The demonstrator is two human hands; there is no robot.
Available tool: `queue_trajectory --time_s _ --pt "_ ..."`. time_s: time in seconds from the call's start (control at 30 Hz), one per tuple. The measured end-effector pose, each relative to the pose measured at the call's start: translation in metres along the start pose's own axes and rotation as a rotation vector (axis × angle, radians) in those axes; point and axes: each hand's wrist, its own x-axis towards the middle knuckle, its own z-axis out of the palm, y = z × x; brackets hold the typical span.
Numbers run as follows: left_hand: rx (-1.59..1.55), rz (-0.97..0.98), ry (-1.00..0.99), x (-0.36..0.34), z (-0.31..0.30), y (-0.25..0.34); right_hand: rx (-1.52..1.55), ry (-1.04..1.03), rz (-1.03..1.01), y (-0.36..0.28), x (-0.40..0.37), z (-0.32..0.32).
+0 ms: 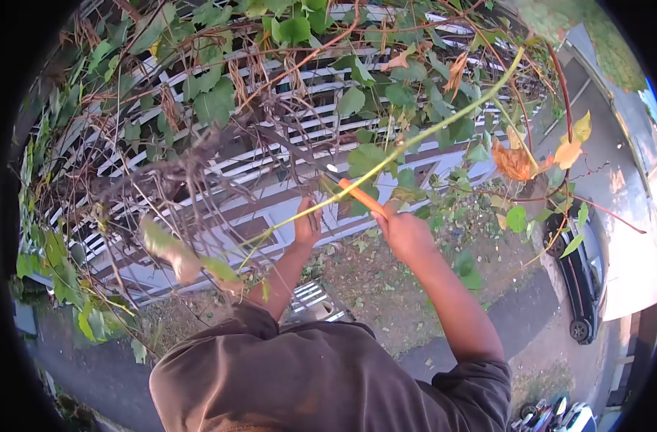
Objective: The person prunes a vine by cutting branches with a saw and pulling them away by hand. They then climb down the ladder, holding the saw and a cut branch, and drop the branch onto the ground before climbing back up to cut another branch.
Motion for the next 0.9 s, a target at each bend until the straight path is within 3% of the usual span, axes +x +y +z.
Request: queue_trajectory --time_s 0.07,0.1,0.13,0.2,0.27,0.33,0.4,0.53,0.57,0.67,0.7,0.77,0.87,0.9 --pt "0.177 0.035 -0.009 -0.002 -0.014 0.059 0.05 -0.035 -0.079 -0.012 -0.012 -0.014" --pt "0.293 0.002 -0.042 -0.003 -0.011 0.053 0.064 -0.049 -0.092 -0.017 -0.012 -0.024" --pt "0.294 0.015 -0.031 0.004 -0.004 0.056 0.062 -0.035 -0.102 -0.021 -0.008 -0.031" --pt "0.122 0.148 0.07 0.004 0.008 0.065 0.112 0.215 -0.245 -0.027 -0.008 -0.039" --pt "0.128 0.228 0.096 0.003 0.009 0.069 0.077 0.216 -0.268 -0.024 -0.003 -0.038" --pt "0.139 0.073 0.084 -0.001 0.005 0.072 0.05 0.216 -0.289 -0.01 0.008 -0.018" --pt "-0.587 -0.312 0.186 -0.015 0.021 -0.033 -0.046 -0.029 -0.075 0.026 0.02 0.023" --pt "-0.608 -0.426 0.1 -0.004 -0.002 0.003 0.125 -0.166 -0.054 -0.027 -0.004 -0.008" --pt "-0.2 -0.216 0.036 -0.01 -0.006 0.018 0.219 -0.138 -0.046 -0.025 -0.008 -0.015" --pt "0.202 -0.005 -0.047 -0.009 0.006 0.011 0.198 -0.109 0.012 -0.023 -0.012 -0.043" --pt "0.007 -0.056 0.017 -0.007 0.019 0.0 0.182 -0.111 0.008 -0.021 -0.012 -0.047" --pt "0.125 0.248 0.098 0.003 0.012 0.049 0.268 -0.111 -0.032 -0.009 -0.009 -0.03" --pt "0.176 0.218 0.026 0.0 0.001 0.035 0.465 -0.124 -0.094 0.005 -0.003 0.008" --pt "0.218 0.246 0.057 -0.003 -0.001 0.02 0.631 -0.3 0.042 0.005 0.0 0.014"
